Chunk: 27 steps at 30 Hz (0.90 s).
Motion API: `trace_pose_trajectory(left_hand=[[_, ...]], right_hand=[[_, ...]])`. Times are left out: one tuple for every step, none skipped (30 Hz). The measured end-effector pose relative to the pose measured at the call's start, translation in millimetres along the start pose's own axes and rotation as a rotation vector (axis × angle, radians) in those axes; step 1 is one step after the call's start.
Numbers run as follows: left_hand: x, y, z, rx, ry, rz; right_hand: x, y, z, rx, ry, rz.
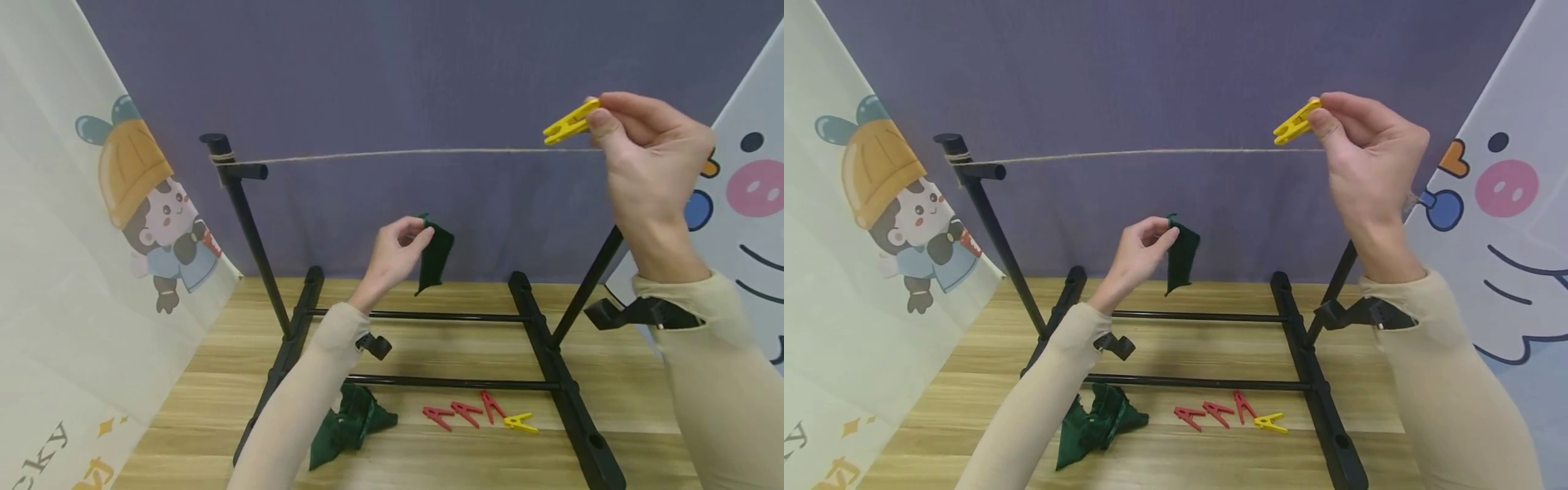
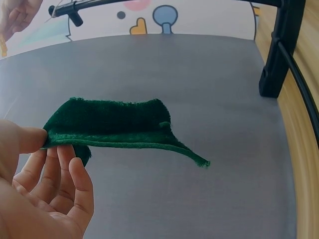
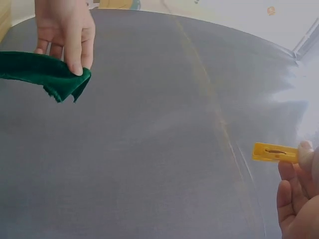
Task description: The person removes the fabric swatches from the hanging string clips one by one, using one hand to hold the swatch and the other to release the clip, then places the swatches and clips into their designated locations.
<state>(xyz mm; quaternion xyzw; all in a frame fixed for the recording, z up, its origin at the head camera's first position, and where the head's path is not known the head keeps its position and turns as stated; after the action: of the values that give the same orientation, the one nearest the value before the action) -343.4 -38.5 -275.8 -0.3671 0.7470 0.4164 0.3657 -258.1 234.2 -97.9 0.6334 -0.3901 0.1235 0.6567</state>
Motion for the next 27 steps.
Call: trace_pose_trajectory(left_hand=[[0.7, -1.0, -1.3, -0.001, 0.000, 0.000], [1.5, -2.1, -2.9, -0.004, -0.002, -0.003], [2.2, -3.2, -4.5, -0.008, -0.004, -0.004], [2.9, -4.4, -6.1, -0.011, -0.006, -0.005], [3.6, -5.7, -7.9, -0.014, -0.008, -0.009], [4.3, -7.0, -9.6, -0.017, -0.008, -0.013], [5.2, -8.3, -11.2, -0.019, -0.007, -0.017], [5.7, -9.5, -12.5, -0.019, -0.006, -0.019], [6.4, -10.6, -13.6, -0.018, -0.007, -0.020], [7.0, -11.8, -14.8, -0.016, -0.006, -0.023], [7.8, -13.1, -15.9, -0.016, -0.008, -0.027], [8.6, -14.2, -17.1, -0.016, -0.008, -0.029], [9.4, -15.2, -18.1, -0.016, -0.008, -0.030], [10.0, -16.1, -19.0, -0.016, -0.007, -0.032], [10.9, -17.0, -20.0, -0.017, -0.006, -0.034], [11.8, -17.8, -20.8, -0.017, -0.003, -0.036], [12.4, -18.6, -21.4, -0.017, -0.002, -0.039], [12.9, -19.5, -22.0, -0.018, 0.001, -0.041], [13.0, -20.6, -22.6, -0.018, 0.001, -0.043], [13.3, -21.8, -23.1, -0.019, 0.000, -0.045], [13.6, -23.1, -23.5, -0.019, -0.002, -0.048], [13.6, -24.5, -24.0, -0.019, -0.007, -0.050], [13.6, -25.9, -24.5, -0.019, -0.011, -0.052], [13.7, -27.3, -25.0, -0.019, -0.014, -0.052], [13.7, -28.4, -25.4, -0.018, -0.017, -0.053], [14.0, -29.6, -25.7, -0.015, -0.019, -0.054], [13.9, -30.8, -26.3, -0.013, -0.021, -0.055]], right_hand=[[-1.1, -0.6, -1.2, 0.000, 0.004, 0.012], [-2.1, -1.2, -2.2, 0.001, 0.005, 0.020], [-2.8, -1.9, -3.0, 0.003, -0.001, 0.025], [-3.7, -2.6, -3.6, 0.004, 0.003, 0.028], [-4.5, -3.3, -4.2, 0.005, 0.009, 0.031], [-5.4, -4.0, -4.8, 0.007, 0.012, 0.035], [-6.1, -5.0, -5.1, 0.009, 0.020, 0.035], [-6.9, -6.1, -5.7, 0.009, 0.028, 0.031], [-7.6, -7.4, -6.1, 0.009, 0.034, 0.028], [-8.6, -8.9, -6.5, 0.010, 0.048, 0.028], [-9.7, -10.4, -7.0, 0.010, 0.050, 0.031], [-10.5, -12.2, -7.1, 0.012, 0.040, 0.032], [-11.4, -14.0, -7.2, 0.014, 0.031, 0.035], [-12.2, -15.8, -7.2, 0.016, 0.016, 0.040], [-13.2, -17.4, -7.3, 0.019, 0.005, 0.050], [-13.9, -18.9, -7.2, 0.022, -0.008, 0.057], [-14.5, -20.4, -7.2, 0.024, -0.027, 0.063], [-15.1, -22.0, -7.0, 0.028, -0.041, 0.067], [-16.1, -23.6, -6.9, 0.033, -0.045, 0.075], [-17.4, -25.3, -6.7, 0.039, -0.050, 0.081], [-19.0, -27.0, -6.4, 0.045, -0.058, 0.087], [-21.0, -28.8, -5.9, 0.054, -0.064, 0.092], [-23.5, -30.3, -5.6, 0.063, -0.065, 0.099], [-26.1, -31.7, -5.3, 0.070, -0.065, 0.101], [-28.6, -33.3, -5.2, 0.075, -0.072, 0.098], [-31.1, -34.5, -5.2, 0.080, -0.080, 0.093], [-33.5, -35.7, -5.4, 0.084, -0.086, 0.085]])
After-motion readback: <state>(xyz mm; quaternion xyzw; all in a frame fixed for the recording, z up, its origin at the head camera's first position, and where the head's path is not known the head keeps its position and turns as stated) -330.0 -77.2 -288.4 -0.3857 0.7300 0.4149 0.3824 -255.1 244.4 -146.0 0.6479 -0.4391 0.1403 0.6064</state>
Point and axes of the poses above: each hand's wrist, its own y-axis towards the middle knuckle, its own z-axis out of the palm, x = y × z, the point moved 7 cm from there along y, towards the middle knuckle, and after that the axes turned 13 degrees about x, right-handed, at the moved point
